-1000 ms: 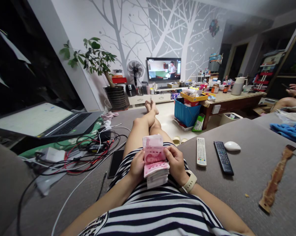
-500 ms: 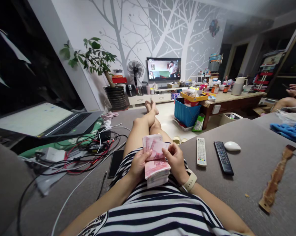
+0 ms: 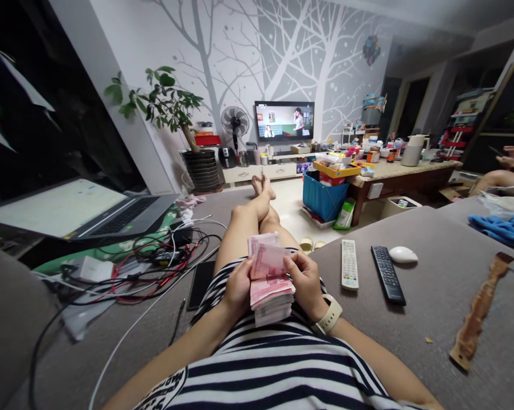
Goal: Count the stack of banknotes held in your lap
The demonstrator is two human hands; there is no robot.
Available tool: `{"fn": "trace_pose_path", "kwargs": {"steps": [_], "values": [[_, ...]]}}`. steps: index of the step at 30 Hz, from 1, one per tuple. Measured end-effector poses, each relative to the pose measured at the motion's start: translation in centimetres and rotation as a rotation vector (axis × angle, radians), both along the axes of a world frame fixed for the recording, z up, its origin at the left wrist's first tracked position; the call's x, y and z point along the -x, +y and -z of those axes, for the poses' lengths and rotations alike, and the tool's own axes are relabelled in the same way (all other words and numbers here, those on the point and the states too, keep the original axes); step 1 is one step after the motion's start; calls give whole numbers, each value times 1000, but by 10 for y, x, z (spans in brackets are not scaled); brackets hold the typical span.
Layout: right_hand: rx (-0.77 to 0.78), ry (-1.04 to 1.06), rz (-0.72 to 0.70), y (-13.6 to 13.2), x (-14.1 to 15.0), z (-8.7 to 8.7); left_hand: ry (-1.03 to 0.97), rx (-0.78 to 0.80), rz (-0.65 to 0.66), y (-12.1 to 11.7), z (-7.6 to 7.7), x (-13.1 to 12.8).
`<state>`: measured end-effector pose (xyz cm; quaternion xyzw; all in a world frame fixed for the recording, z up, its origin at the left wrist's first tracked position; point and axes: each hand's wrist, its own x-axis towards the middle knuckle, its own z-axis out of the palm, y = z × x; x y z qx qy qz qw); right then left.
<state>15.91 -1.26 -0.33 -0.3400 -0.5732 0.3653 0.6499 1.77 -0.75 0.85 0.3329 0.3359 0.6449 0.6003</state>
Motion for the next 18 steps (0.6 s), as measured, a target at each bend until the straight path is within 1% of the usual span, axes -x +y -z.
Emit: {"fn": "trace_pose_path", "kwargs": {"steps": [3, 7, 13, 18], "values": [[6, 4, -9, -1, 0, -1, 0, -9, 20, 1, 1, 0], [11, 15, -15, 0, 1, -1, 19, -11, 8, 1, 2, 1], [9, 33, -27, -1, 2, -1, 50, -21, 25, -1, 2, 2], [13, 37, -27, -2, 2, -2, 29, -15, 26, -1, 3, 2]]}}
